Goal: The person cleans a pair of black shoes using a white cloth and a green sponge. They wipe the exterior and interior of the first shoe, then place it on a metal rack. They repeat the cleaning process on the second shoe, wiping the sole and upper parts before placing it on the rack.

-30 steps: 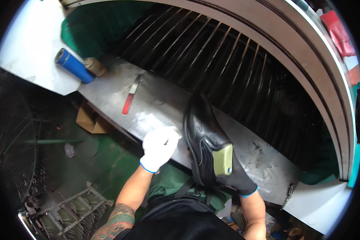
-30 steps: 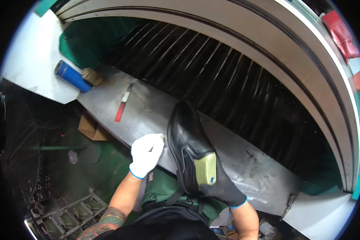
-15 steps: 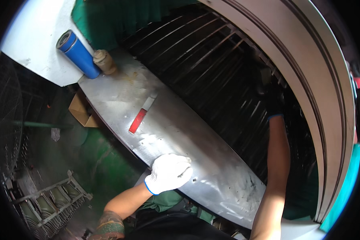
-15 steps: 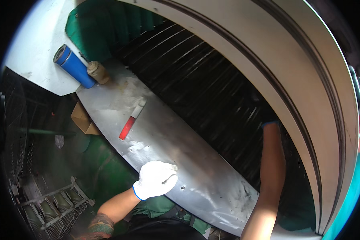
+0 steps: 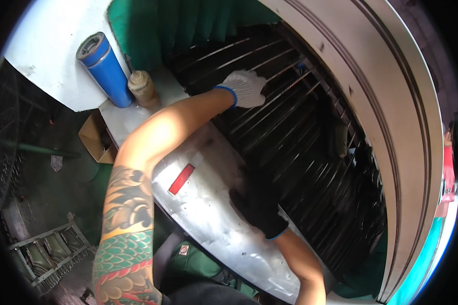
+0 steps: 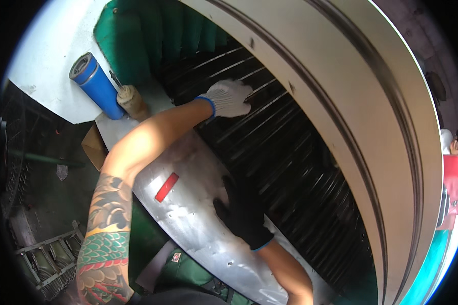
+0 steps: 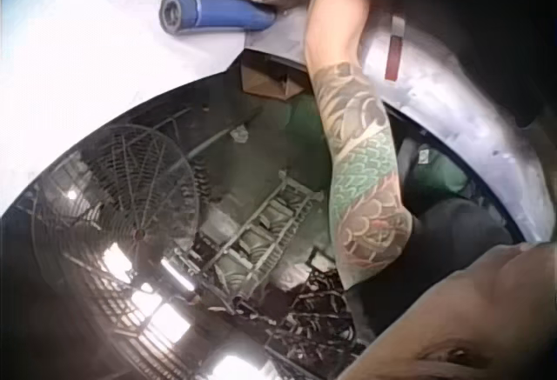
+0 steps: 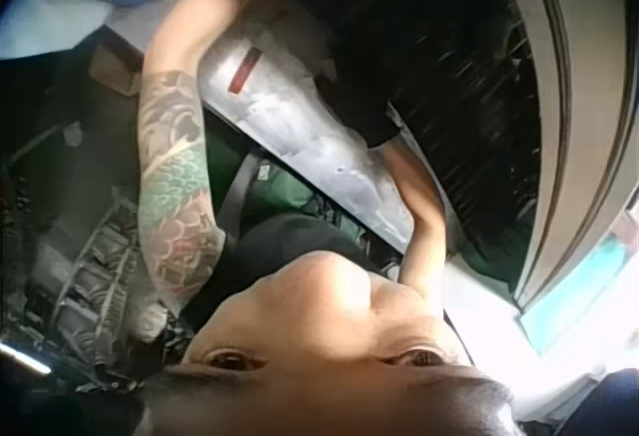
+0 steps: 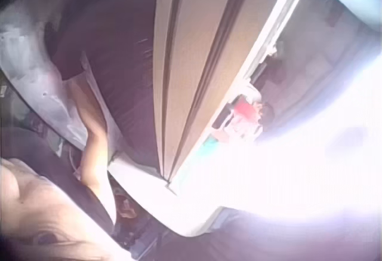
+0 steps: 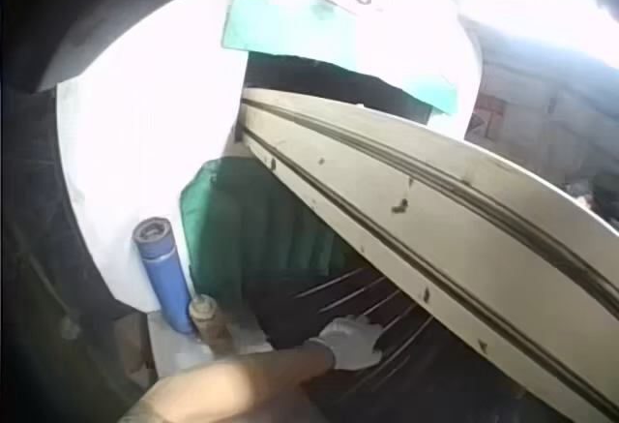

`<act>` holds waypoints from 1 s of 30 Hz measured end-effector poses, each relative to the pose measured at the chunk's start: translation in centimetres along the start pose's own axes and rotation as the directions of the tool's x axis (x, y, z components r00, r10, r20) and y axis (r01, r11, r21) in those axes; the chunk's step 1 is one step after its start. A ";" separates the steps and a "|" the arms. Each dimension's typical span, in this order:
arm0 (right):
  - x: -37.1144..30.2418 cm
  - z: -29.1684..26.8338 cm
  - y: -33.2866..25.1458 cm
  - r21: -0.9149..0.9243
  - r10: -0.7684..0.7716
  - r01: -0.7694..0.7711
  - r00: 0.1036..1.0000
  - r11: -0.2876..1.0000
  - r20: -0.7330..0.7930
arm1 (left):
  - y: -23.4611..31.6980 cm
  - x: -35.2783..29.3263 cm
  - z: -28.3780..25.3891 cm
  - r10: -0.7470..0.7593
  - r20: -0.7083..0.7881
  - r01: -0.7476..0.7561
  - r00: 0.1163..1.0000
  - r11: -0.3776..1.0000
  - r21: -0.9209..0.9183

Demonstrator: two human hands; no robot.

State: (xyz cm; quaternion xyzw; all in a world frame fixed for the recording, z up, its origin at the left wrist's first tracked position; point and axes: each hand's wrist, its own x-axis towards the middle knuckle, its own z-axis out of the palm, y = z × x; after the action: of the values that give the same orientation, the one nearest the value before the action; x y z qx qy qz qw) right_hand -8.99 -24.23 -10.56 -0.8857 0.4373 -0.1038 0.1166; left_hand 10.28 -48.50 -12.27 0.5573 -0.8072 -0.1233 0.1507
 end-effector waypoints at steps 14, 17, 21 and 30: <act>2.9 1.0 -1.3 -0.013 0.176 -0.177 0.966 0.984 0.190 | -10.8 21.7 7.1 -0.349 -0.164 0.277 0.923 0.896 -0.346; 1.9 1.1 -0.4 -0.025 0.191 -0.190 0.974 0.982 0.121 | -9.8 24.4 8.9 -0.359 -0.171 0.274 0.917 0.882 -0.383; 1.6 1.8 -1.0 0.000 0.221 -0.227 0.949 0.974 0.226 | -11.9 22.7 9.2 -0.352 -0.417 0.218 0.838 0.916 -0.336; -1.3 3.6 1.3 0.170 0.208 -0.189 0.973 0.967 -0.100 | -1.4 3.3 1.2 0.345 -0.640 -0.271 0.687 0.938 0.214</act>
State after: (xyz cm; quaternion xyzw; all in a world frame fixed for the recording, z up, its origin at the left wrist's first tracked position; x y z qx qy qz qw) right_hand -9.67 -23.52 -14.45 -0.8176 0.5203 -0.1780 0.1708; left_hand 9.98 -52.04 -13.54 0.4273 -0.7859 0.1533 0.4198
